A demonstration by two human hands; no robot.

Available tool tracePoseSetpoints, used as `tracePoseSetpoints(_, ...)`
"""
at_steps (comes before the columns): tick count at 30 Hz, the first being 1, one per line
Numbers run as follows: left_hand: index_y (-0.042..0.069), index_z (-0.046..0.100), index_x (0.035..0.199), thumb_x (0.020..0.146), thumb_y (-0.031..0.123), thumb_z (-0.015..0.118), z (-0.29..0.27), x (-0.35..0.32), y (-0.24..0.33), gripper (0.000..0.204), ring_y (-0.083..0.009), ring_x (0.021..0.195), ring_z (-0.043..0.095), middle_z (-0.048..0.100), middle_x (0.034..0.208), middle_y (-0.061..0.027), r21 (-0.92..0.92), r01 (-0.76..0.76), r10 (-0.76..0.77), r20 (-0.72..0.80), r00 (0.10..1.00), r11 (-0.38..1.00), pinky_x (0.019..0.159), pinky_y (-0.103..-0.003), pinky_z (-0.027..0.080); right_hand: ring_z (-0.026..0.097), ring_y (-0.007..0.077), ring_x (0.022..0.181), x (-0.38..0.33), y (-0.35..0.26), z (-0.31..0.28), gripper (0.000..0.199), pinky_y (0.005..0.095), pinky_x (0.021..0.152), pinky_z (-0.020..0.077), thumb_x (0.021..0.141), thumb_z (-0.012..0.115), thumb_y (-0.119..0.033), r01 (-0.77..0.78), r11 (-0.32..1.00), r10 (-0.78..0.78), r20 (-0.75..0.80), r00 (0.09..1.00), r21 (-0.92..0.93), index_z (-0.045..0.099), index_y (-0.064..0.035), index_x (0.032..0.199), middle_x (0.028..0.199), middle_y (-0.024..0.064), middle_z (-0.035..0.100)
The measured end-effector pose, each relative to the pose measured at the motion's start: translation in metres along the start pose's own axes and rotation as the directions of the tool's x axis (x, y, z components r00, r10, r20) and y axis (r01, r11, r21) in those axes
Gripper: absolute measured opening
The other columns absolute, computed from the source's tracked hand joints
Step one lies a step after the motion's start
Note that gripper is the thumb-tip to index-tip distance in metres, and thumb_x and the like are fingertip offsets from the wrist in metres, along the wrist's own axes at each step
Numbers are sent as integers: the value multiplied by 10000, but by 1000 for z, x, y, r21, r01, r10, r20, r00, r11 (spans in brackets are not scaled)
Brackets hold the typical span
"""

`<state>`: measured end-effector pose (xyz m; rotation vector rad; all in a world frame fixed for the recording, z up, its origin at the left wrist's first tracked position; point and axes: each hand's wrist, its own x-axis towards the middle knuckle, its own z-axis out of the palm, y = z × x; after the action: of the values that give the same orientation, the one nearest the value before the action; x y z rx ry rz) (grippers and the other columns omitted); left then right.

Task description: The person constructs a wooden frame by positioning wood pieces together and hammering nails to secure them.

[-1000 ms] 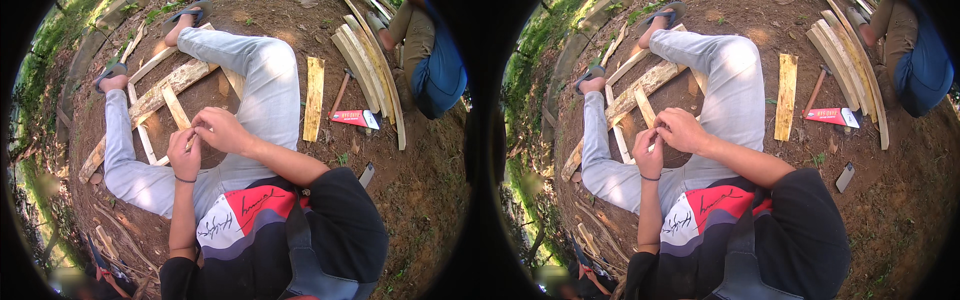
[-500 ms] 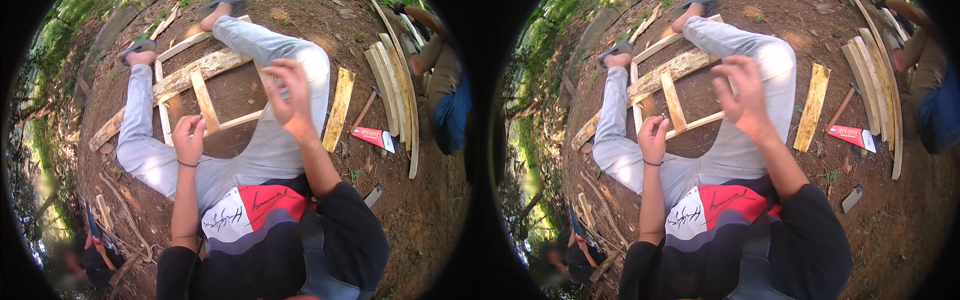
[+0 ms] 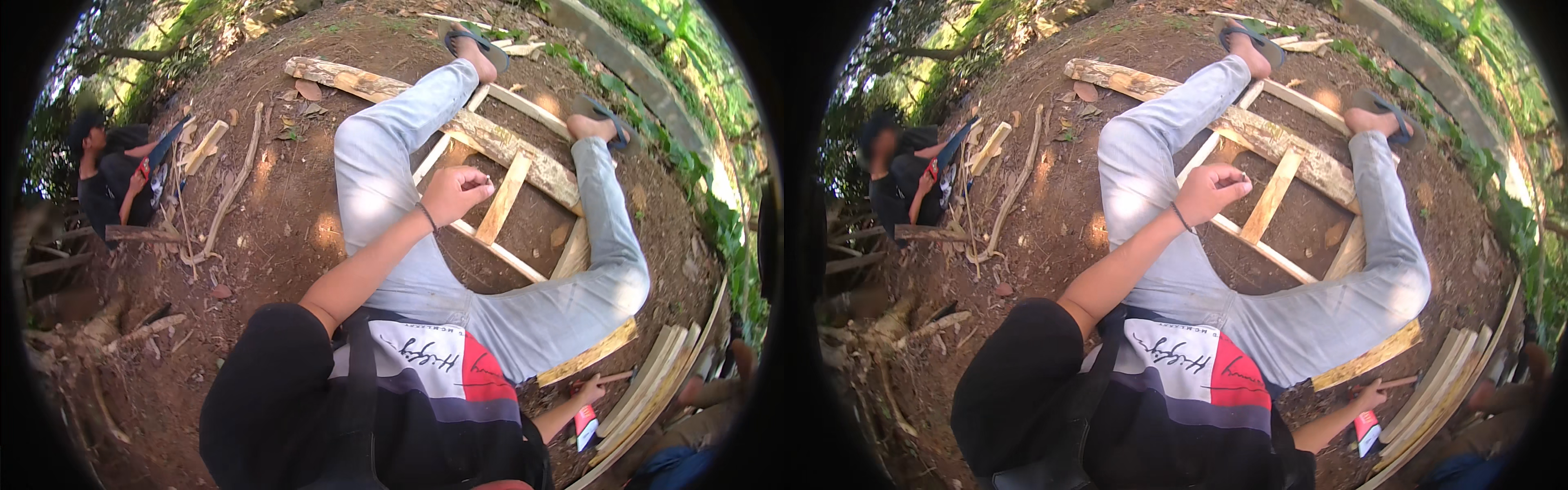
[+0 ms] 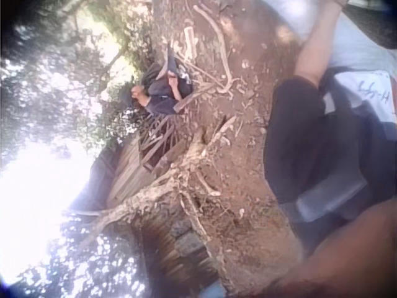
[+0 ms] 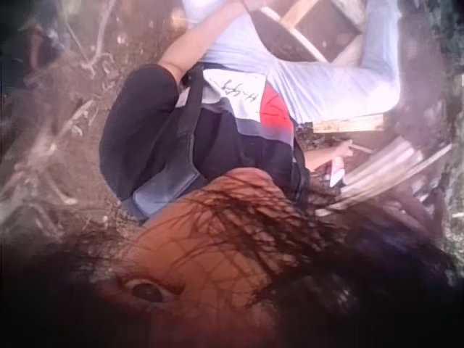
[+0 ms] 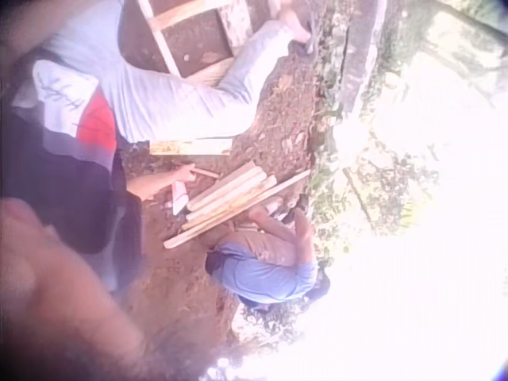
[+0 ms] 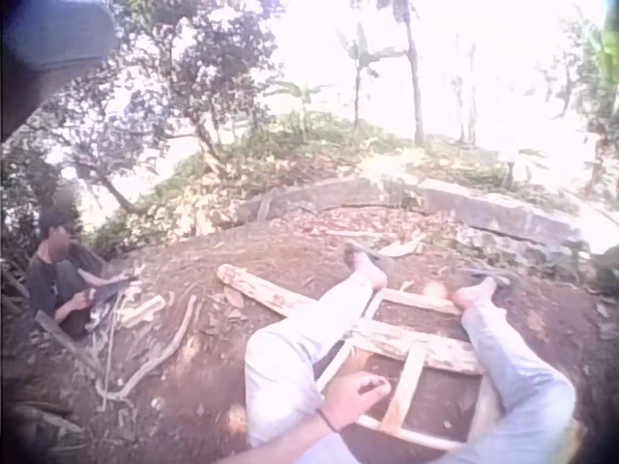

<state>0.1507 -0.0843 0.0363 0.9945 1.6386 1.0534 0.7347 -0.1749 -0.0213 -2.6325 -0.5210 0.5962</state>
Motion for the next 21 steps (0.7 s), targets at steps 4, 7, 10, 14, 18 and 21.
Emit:
tracePoseSetpoints(4, 14, 686, 898, 823, 192, 689, 9, 4, 2, 193, -93, 736, 606, 668, 819, -40, 51, -79, 78, 25, 997, 996, 676, -247, 479, 590, 357, 1007, 58, 35, -3, 453, 410, 889, 472, 829, 626, -221, 149, 938, -159, -8, 987, -313, 494, 109, 1110, 1109, 247, 584)
tracePoseSetpoints(7, 22, 693, 908, 821, 217, 689, 11, 15, -2, 213, -91, 727, 601, 667, 818, -46, -29, -94, 96, 46, 994, 995, 684, -249, 478, 618, 215, 674, 96, 36, -23, 252, 378, 527, 518, 874, 571, -202, -357, 656, 299, 205, 932, 665, 548, -60, 1081, 806, 106, 594)
tracePoseSetpoints(10, 32, 700, 914, 823, 220, 689, -5, 6, 4, 209, -90, 730, 598, 668, 816, -47, 63, -98, 100, -24, 995, 993, 682, -241, 475, 526, 114, 531, 62, -60, -45, 163, 269, 411, 442, 930, 516, -215, -391, 275, 102, 378, 920, 878, 537, -135, 1070, 668, 24, 511)
tracePoseSetpoints(14, -5, 679, 945, 870, 170, 628, -4, 10, -6, 197, -33, 741, 544, 674, 881, -27, 15, -73, 72, 72, 995, 997, 674, -221, 455, 434, 109, 620, -11, -147, -45, 157, 248, 532, 393, 979, 453, -171, -497, 138, -520, 490, 700, 856, 477, -62, 1089, 776, 32, 425)
tracePoseSetpoints(18, 21, 684, 938, 863, 207, 641, 5, 6, -30, 205, -38, 700, 527, 639, 767, 17, -35, 47, -43, 116, 992, 998, 647, -221, 436, 427, 84, 652, -132, -220, 4, 260, 222, 551, 386, 982, 451, -154, -342, 366, -809, 478, 343, 866, 450, -79, 1231, 935, 35, 468)
tracePoseSetpoints(21, 12, 690, 916, 848, 247, 665, 14, -1, -49, 246, -69, 665, 539, 642, 738, -5, -108, 94, -83, 98, 992, 990, 620, -245, 439, 364, 49, 489, -200, -244, 34, 290, 185, 421, 309, 994, 433, -236, -265, 639, -638, 690, 342, 722, 452, -53, 1218, 786, 12, 458)
